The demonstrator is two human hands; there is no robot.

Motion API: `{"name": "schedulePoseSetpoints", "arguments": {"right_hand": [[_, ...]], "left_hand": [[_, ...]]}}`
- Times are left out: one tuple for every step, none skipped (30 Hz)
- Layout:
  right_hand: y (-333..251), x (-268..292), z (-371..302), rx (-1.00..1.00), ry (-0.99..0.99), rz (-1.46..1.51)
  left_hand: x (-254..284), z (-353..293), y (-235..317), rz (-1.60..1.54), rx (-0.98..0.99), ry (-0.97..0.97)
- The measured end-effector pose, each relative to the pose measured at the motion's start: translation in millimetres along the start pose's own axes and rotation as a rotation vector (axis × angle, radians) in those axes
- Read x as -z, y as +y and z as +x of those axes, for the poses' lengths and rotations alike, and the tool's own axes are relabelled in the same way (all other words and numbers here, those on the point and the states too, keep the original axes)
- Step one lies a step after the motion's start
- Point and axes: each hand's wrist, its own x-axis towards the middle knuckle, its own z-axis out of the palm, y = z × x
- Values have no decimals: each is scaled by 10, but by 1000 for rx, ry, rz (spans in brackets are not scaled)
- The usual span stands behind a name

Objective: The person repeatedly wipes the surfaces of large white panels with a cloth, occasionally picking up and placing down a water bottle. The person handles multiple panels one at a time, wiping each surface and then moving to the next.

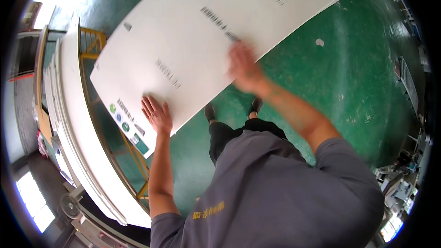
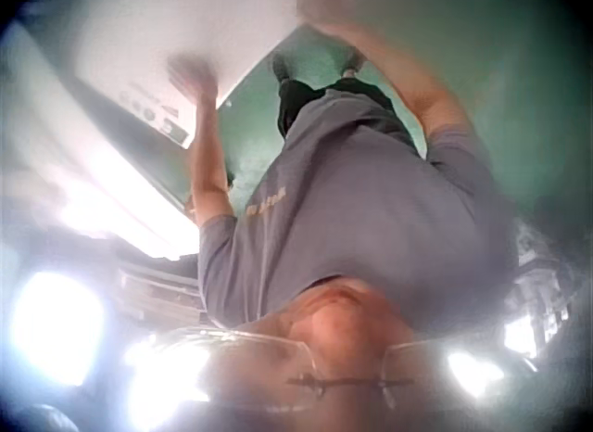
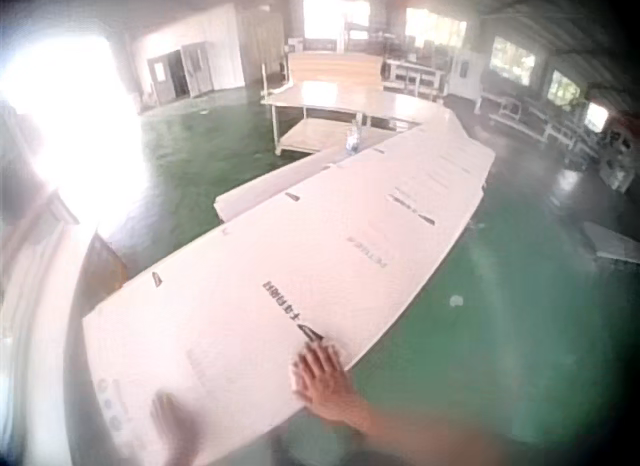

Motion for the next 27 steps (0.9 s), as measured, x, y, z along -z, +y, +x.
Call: {"name": "schedulePoseSetpoints", "arguments": {"right_hand": [[-532, -33, 2, 100, -64, 155], [-774, -181, -63, 301, -97, 234], [-955, -366, -104, 357, -1, 210], [-789, -339, -122, 355, 12, 238], [-641, -285, -127, 361, 19, 269], [-284, -193, -123, 310, 45, 275], [326, -13, -142, 272, 56, 280], [790, 215, -85, 141, 58, 196], [1370, 310, -46, 86, 81, 43], [2014, 303, -38, 12, 200, -106], [2582, 502, -17, -56, 242, -157], [3157, 679, 3, -151, 307, -235], [3561, 804, 20, -250, 372, -318], [3597, 792, 34, -227, 328, -241], [3448, 717, 55, -205, 283, -172], [3298, 720, 125, -182, 252, -128], [2910, 648, 114, -89, 189, 101], [2485, 581, 5, 59, 84, 116], [2171, 786, 10, 173, -215, 176], [2038, 864, -24, 221, -215, 83], [2101, 817, -17, 273, -218, 36], [2288, 866, 8, 207, -206, 63], [2509, 935, -12, 143, -194, 91], [2761, 991, -49, 69, -173, 61], [3134, 1083, -75, -4, -158, 29], [3517, 1170, -90, -74, -144, -4], [3837, 1234, -87, -104, -87, -6]], "left_hand": [[-19, 27, 116, 10, 47, -18], [-86, 24, 255, 2, 79, -20], [-141, -28, 371, 18, 108, -21], [-182, 39, 577, 23, 106, -17], [-193, 78, 739, 29, 116, -14], [-154, 87, 837, 29, 123, -9], [-179, 28, 974, 26, 129, 3], [-171, 22, 980, 25, 127, 19], [-167, 28, 976, 23, 117, 28], [-146, 67, 999, 14, 117, -4], [-113, 53, 1018, 14, 122, -9], [-142, 60, 1006, 16, 94, 13], [-186, 70, 978, 15, 62, 35], [-187, 62, 962, 17, 40, 45], [-184, 18, 927, 10, 18, 54], [-232, -42, 830, 60, 16, 64], [-307, -125, 684, 42, -9, 108], [-212, -78, 859, -19, 57, 69], [-135, -27, 978, 0, 84, 28], [-140, -26, 966, 45, 83, -7], [-110, -30, 932, 81, 125, -55], [-164, -7, 962, 116, 162, -19], [-266, 75, 1003, 151, 201, 17], [-315, 225, 1184, 144, 208, -7], [-343, 390, 1594, 133, 218, -33], [-355, 612, 2000, 95, 255, -141], [-305, 780, 2404, 66, 223, -137]]}}
